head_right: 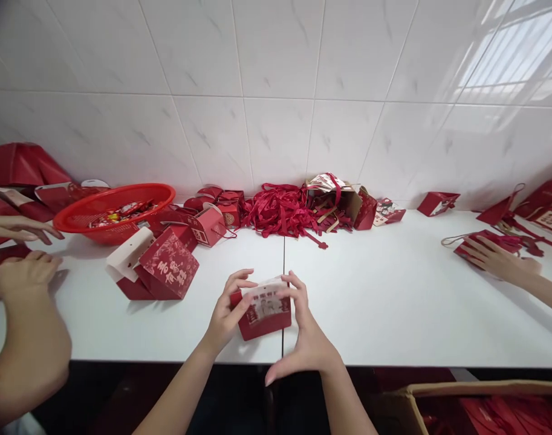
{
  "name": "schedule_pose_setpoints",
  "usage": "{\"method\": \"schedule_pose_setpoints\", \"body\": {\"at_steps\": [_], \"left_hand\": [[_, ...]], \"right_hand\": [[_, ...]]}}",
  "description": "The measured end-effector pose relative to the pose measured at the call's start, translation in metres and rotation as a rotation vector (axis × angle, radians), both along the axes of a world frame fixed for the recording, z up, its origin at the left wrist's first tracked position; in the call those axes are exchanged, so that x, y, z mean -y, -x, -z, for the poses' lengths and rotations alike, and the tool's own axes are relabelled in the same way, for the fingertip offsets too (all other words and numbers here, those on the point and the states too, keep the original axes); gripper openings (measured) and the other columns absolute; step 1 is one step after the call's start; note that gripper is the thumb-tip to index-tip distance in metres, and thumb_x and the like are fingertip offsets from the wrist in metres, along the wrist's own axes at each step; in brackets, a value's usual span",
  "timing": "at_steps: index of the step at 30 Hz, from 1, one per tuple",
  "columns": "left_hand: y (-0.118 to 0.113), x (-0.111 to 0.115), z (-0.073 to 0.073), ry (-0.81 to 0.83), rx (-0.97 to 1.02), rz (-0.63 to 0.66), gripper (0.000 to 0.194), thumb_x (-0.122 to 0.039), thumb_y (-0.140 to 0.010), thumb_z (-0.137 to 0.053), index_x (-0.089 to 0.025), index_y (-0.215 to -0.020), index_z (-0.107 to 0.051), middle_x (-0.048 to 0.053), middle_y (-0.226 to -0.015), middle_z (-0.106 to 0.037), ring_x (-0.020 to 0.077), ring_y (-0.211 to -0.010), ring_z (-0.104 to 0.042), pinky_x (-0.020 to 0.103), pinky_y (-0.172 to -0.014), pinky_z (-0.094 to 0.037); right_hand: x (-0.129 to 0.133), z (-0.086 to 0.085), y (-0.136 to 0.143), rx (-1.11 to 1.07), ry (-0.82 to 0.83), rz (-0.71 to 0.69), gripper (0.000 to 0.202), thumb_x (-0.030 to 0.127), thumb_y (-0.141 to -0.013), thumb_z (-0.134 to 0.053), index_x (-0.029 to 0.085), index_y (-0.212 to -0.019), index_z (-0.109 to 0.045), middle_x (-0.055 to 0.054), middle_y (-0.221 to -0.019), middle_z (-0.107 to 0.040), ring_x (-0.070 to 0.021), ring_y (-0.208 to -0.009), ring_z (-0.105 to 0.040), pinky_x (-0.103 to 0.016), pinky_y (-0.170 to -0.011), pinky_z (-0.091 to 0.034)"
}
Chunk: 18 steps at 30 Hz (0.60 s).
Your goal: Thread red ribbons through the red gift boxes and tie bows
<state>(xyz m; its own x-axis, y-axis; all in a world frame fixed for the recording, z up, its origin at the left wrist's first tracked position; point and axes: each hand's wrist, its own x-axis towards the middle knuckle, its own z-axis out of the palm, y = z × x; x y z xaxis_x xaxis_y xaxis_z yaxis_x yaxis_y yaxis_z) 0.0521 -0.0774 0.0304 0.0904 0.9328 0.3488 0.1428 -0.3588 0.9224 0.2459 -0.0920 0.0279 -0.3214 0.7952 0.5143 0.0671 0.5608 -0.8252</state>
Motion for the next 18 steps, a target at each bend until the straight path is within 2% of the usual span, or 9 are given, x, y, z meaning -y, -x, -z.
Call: {"method": "schedule_pose_setpoints", "body": {"at_steps": [1, 2, 4, 5, 7, 12, 18], "left_hand": [[-0.003, 0.0, 0.001, 0.009, 0.041, 0.026, 0.022, -0.038, -0.088, -0.051, -0.02, -0.096, -0.059, 0.01, -0.12, -0.049, 0.0249, -0.118, -0.044, 0.038, -0.1, -0.034], [-0.005, 0.0, 0.002, 0.015, 0.085, 0.053, 0.021, -0.037, -0.089, -0.049, -0.02, -0.098, -0.058, 0.01, -0.114, -0.054, 0.0236, -0.112, -0.049, 0.036, -0.095, -0.039], [-0.008, 0.0, 0.005, 0.01, 0.143, 0.068, 0.021, -0.036, -0.089, -0.049, -0.019, -0.099, -0.056, 0.008, -0.105, -0.058, 0.0218, -0.102, -0.054, 0.033, -0.088, -0.043], [-0.009, 0.0, 0.006, 0.002, 0.157, 0.061, 0.02, -0.036, -0.089, -0.05, -0.019, -0.098, -0.056, 0.008, -0.103, -0.058, 0.0211, -0.1, -0.055, 0.032, -0.086, -0.044], [-0.01, 0.0, 0.008, -0.005, 0.181, 0.061, 0.019, -0.035, -0.089, -0.05, -0.018, -0.098, -0.054, 0.007, -0.101, -0.057, 0.0199, -0.096, -0.056, 0.031, -0.083, -0.045], [-0.007, -0.001, 0.009, -0.01, 0.191, 0.116, 0.018, -0.034, -0.091, -0.047, -0.018, -0.097, -0.052, 0.007, -0.101, -0.055, 0.019, -0.093, -0.055, 0.03, -0.08, -0.046], [-0.006, -0.001, 0.009, 0.001, 0.236, 0.164, 0.016, -0.033, -0.092, -0.046, -0.018, -0.096, -0.051, 0.006, -0.1, -0.054, 0.0173, -0.091, -0.054, 0.028, -0.078, -0.045]], "right_hand": [[-0.005, 0.001, 0.002, -0.073, 0.016, 0.002, 0.088, 0.06, -0.052, -0.076, 0.026, -0.126, -0.041, -0.013, -0.136, -0.035, -0.0345, -0.134, -0.026, -0.048, -0.106, -0.03], [-0.01, 0.001, 0.005, -0.136, 0.039, 0.032, 0.08, 0.062, -0.061, -0.069, 0.025, -0.126, -0.041, -0.012, -0.127, -0.043, -0.0312, -0.127, -0.036, -0.045, -0.103, -0.034], [-0.019, 0.001, 0.01, -0.191, 0.072, 0.132, 0.046, 0.052, -0.079, -0.058, 0.025, -0.115, -0.051, -0.008, -0.106, -0.053, -0.0242, -0.107, -0.051, -0.04, -0.093, -0.042], [-0.024, 0.001, 0.013, -0.185, 0.075, 0.176, 0.032, 0.044, -0.082, -0.057, 0.024, -0.107, -0.055, -0.007, -0.098, -0.054, -0.0216, -0.098, -0.054, -0.037, -0.088, -0.044], [-0.03, 0.0, 0.018, -0.156, 0.061, 0.217, 0.017, 0.034, -0.082, -0.059, 0.022, -0.094, -0.058, -0.005, -0.092, -0.055, -0.0191, -0.088, -0.055, -0.034, -0.081, -0.046], [-0.03, 0.001, 0.025, -0.182, 0.138, 0.163, 0.015, 0.033, -0.082, -0.059, 0.022, -0.091, -0.056, -0.004, -0.088, -0.06, -0.0174, -0.081, -0.057, -0.029, -0.071, -0.048], [-0.022, 0.006, 0.027, -0.195, 0.203, 0.188, 0.017, 0.034, -0.08, -0.062, 0.021, -0.09, -0.057, -0.003, -0.084, -0.061, -0.0153, -0.072, -0.057, -0.027, -0.064, -0.047]]}}
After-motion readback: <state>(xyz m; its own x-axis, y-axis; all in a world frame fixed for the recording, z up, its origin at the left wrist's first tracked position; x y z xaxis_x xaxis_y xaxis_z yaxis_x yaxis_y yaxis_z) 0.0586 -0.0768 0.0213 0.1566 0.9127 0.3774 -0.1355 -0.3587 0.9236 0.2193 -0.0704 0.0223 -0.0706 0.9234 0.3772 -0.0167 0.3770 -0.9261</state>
